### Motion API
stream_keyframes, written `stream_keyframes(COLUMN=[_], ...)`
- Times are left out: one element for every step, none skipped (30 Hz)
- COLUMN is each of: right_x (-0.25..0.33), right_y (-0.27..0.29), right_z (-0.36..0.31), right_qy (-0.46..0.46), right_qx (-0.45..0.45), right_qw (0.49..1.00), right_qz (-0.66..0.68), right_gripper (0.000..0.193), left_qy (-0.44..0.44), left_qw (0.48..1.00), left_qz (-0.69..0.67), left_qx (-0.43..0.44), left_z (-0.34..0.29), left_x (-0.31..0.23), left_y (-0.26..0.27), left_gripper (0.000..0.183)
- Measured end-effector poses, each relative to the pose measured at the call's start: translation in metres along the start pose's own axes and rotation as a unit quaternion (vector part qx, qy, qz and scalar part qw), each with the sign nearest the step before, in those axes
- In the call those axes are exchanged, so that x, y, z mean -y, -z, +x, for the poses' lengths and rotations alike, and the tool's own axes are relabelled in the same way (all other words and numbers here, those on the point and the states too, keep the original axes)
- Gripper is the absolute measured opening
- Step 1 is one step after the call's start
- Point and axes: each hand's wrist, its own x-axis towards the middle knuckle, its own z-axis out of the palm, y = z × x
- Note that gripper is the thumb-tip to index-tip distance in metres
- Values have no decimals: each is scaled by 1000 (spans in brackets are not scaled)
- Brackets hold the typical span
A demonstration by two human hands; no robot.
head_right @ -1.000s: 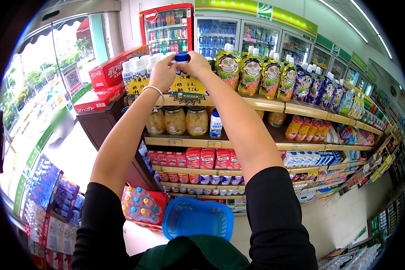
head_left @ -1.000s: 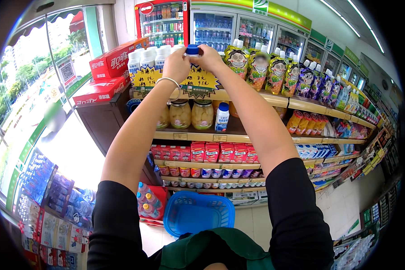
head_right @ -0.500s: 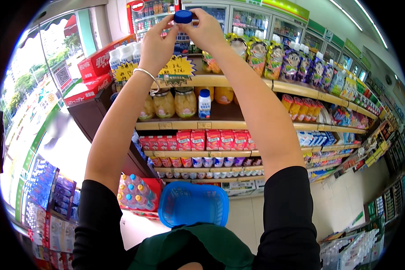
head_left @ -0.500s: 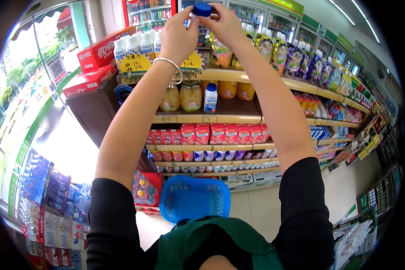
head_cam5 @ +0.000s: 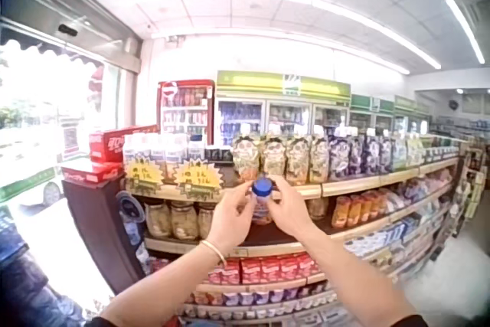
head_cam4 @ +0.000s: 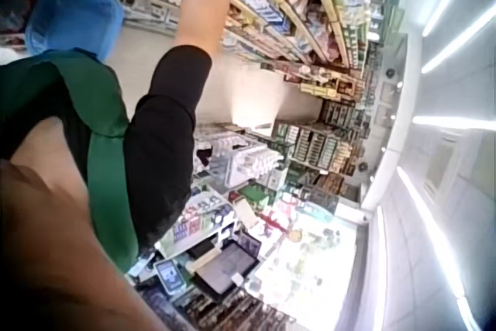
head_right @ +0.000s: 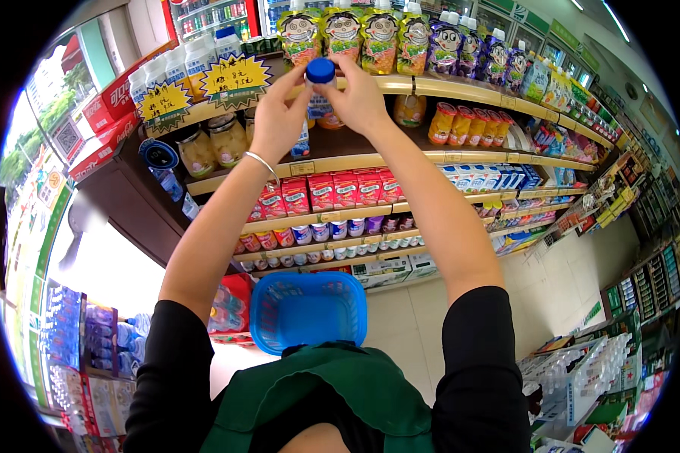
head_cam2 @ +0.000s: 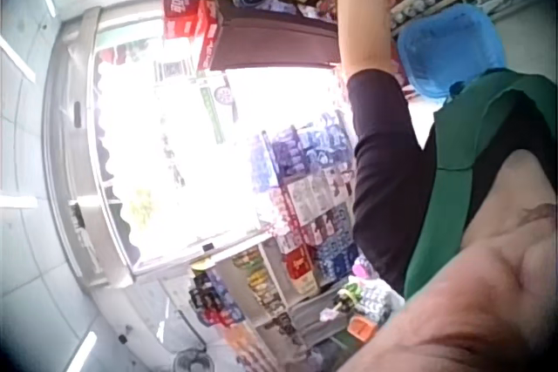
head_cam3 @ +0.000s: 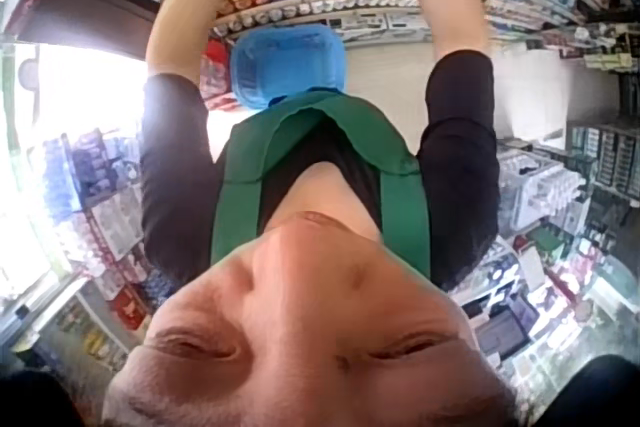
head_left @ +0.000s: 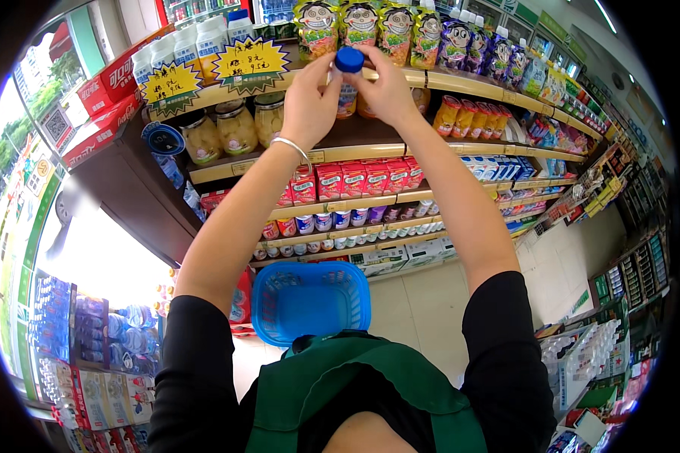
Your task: The person repeatedly picks up small bottles and pouches from a blue basket and places them onto a store shelf. They handle the items one by one, arranging them in rows on the shelf. The person also moves some items within the basket to access others.
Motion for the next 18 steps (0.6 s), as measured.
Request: stream_keyframes(right_x=[-3, -5, -6, -12, -19, -27, -38, -52, -58, -66, -72, -74, -76, -78, -82, -86, -91, -94], right_y=[0, -1, -4, -6, -8, -13, -17, -22, -29, -34, -35, -39, -43, -48, -50, -53, -56, -60], right_z=[-10, -20, -30, -38, -47, -54, -62, -71, -75, -77, -83, -85, -86, -86, -85, -85, -83, -81], right_qy=[-21, -42, -43, -61, -79, -97, -121, -113, -105, -96, -124, -123, -123, -122, -125, -137, -149, -160], right_qx=[4, 8, 0, 4, 9, 13, 19, 15, 12, 10, 31, 28, 24, 21, 28, 38, 48, 59], right_qw=[1000, 999, 999, 998, 997, 995, 992, 993, 994, 994, 991, 991, 992, 992, 992, 990, 988, 985], right_qz=[7, 15, 8, 13, 17, 24, 40, 39, 40, 42, 48, 42, 35, 29, 12, 11, 9, 9], right_gripper=[45, 45, 46, 46, 47, 47, 46, 46, 46, 46, 47, 47, 47, 47, 46, 47, 47, 47], left_qy=[17, 12, 8, 3, 38, 48, 57, 65, 63, 66, 68, 71, 80, 87, 93, 99, 106, 111], left_qw=[1000, 1000, 1000, 1000, 998, 998, 997, 996, 996, 996, 996, 996, 995, 995, 994, 994, 993, 993], left_qz=[-7, -10, -11, -14, -27, -28, -31, -35, -14, -12, -11, -8, -6, -4, -3, -1, -3, 1], left_qx=[9, 10, 10, 11, 28, 34, 41, 47, 59, 60, 61, 61, 58, 56, 55, 54, 50, 47], left_z=[-9, -17, -25, -31, -37, -42, -47, -51, -55, -58, -60, -61, -63, -63, -62, -61, -60, -59], left_x=[1, 8, 20, 24, 27, 31, 39, 46, 52, 60, 69, 76, 83, 90, 93, 97, 100, 105], left_y=[-4, -9, -15, -19, -23, -25, -30, -35, -36, -39, -42, -43, -45, -46, -47, -48, -50, -51], left_gripper=[33, 35, 37, 39, 40, 40, 40, 41, 40, 40, 41, 41, 41, 41, 41, 41, 40, 40])
